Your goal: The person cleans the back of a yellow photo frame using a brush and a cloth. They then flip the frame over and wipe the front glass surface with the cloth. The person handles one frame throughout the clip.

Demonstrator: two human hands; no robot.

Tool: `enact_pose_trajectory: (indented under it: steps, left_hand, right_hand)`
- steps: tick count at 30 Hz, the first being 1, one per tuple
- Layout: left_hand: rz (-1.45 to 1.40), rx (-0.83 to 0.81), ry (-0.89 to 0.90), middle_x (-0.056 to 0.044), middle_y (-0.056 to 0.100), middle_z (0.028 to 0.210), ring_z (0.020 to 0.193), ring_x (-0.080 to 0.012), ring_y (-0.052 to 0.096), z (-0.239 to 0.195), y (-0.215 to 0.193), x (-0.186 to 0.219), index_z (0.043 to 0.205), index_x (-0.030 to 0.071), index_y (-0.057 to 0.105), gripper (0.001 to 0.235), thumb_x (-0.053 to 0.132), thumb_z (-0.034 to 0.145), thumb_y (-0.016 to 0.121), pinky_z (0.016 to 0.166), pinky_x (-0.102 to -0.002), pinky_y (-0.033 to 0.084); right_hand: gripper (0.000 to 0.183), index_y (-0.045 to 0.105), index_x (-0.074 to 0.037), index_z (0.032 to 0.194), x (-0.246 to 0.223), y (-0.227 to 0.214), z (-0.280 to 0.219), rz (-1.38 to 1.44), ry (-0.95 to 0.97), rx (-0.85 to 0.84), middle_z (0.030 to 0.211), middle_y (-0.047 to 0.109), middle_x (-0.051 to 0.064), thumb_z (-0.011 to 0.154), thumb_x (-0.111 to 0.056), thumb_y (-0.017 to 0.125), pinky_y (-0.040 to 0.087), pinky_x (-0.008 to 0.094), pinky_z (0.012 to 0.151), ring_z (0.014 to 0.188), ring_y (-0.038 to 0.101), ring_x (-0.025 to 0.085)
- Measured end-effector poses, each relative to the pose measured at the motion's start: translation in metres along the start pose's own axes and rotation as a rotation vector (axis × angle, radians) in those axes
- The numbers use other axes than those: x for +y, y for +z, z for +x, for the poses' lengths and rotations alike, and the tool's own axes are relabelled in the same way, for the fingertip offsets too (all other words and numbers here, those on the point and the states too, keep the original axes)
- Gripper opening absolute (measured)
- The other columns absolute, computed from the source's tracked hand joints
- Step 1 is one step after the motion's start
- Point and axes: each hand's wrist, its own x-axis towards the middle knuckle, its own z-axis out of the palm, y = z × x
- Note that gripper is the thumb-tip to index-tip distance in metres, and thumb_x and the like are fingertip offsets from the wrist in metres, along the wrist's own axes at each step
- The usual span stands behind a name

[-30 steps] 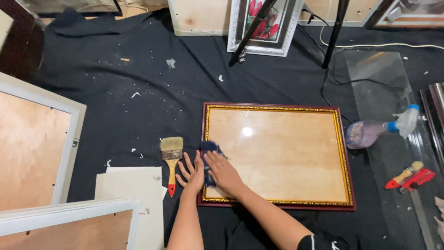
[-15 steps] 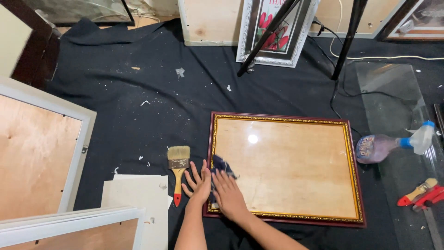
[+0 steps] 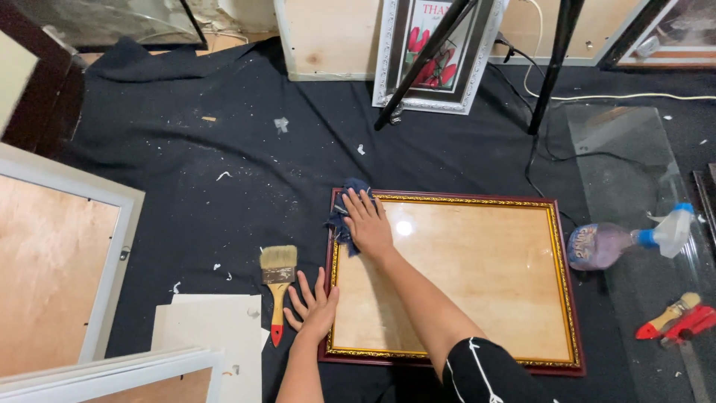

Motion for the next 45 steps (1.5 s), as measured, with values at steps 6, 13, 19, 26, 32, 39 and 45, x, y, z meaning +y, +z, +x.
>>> enact_pose_trajectory:
  steps: [6, 13, 19, 26, 32, 39, 45]
  left_hand:
    - [0.012, 0.051, 0.01, 0.014, -0.035, 0.171, 0.159, -0.0226, -0.03, 0.01, 0.007, -0.004, 0.16, 0.058, -0.001, 0.068, 0.066, 0.097, 0.023, 0.123, -0.057, -0.013]
    - [0.03, 0.038, -0.003, 0.014, -0.037, 0.17, 0.159, -0.0227, -0.031, 0.013, 0.008, -0.006, 0.16, 0.057, -0.002, 0.07, 0.069, 0.095, 0.022, 0.122, -0.057, -0.013]
    - [0.022, 0.049, -0.003, 0.014, -0.036, 0.171, 0.159, -0.0238, -0.029, 0.014, 0.01, -0.004, 0.16, 0.058, 0.0, 0.069, 0.07, 0.095, 0.021, 0.123, -0.057, -0.013]
    - [0.0, 0.114, 0.021, 0.014, -0.031, 0.172, 0.16, -0.0228, -0.027, 0.019, 0.017, -0.012, 0.159, 0.059, 0.005, 0.068, 0.069, 0.094, 0.023, 0.122, -0.058, -0.013]
    - [-0.017, 0.122, 0.036, 0.015, -0.029, 0.173, 0.16, -0.0213, -0.026, 0.013, 0.016, -0.011, 0.16, 0.057, 0.006, 0.069, 0.069, 0.094, 0.024, 0.122, -0.057, -0.013]
    - [-0.021, 0.142, 0.043, 0.015, -0.031, 0.172, 0.159, -0.0214, -0.028, 0.001, 0.016, -0.008, 0.161, 0.054, 0.004, 0.072, 0.069, 0.094, 0.025, 0.123, -0.057, -0.012]
    - [0.09, 0.294, 0.118, 0.011, -0.022, 0.174, 0.161, -0.0214, -0.02, 0.021, 0.041, -0.03, 0.163, 0.047, 0.004, 0.076, 0.069, 0.094, 0.027, 0.125, -0.056, -0.007]
  right_hand:
    - [0.053, 0.043, -0.023, 0.16, 0.127, -0.02, -0.042, -0.136, 0.115, 0.119, 0.162, 0.047, -0.003, 0.108, -0.032, 0.04, 0.021, 0.044, 0.125, 0.152, 0.038, 0.022]
    - [0.055, 0.046, -0.024, 0.162, 0.309, -0.061, -0.169, -0.436, 0.435, 0.081, 0.166, 0.045, 0.0, 0.109, -0.037, 0.041, 0.021, 0.046, 0.127, 0.155, 0.036, 0.026]
    - [0.061, 0.041, -0.005, 0.157, 0.185, -0.062, -0.172, -0.263, 0.74, -0.113, 0.163, 0.042, 0.016, 0.099, -0.025, 0.048, 0.031, 0.051, 0.119, 0.151, 0.035, 0.036]
    - [0.061, 0.025, -0.022, 0.166, 0.005, -0.081, -0.228, 0.18, -0.142, -0.036, 0.173, 0.017, 0.006, 0.112, -0.046, 0.039, 0.011, 0.051, 0.128, 0.16, 0.011, 0.031]
    - [0.06, 0.033, -0.023, 0.163, 0.147, -0.124, -0.299, -0.125, 0.182, -0.133, 0.17, 0.028, 0.003, 0.106, -0.045, 0.039, 0.017, 0.049, 0.124, 0.158, 0.021, 0.026]
    - [0.064, 0.049, -0.009, 0.15, 0.127, -0.102, -0.347, -0.129, 0.569, -0.11, 0.169, 0.027, 0.018, 0.098, -0.046, 0.052, 0.032, 0.057, 0.116, 0.153, 0.027, 0.045]
    - [0.05, 0.049, -0.025, 0.155, 0.122, -0.133, -0.347, 0.029, -0.041, -0.183, 0.162, 0.044, 0.001, 0.107, -0.038, 0.043, 0.027, 0.048, 0.117, 0.151, 0.035, 0.03]
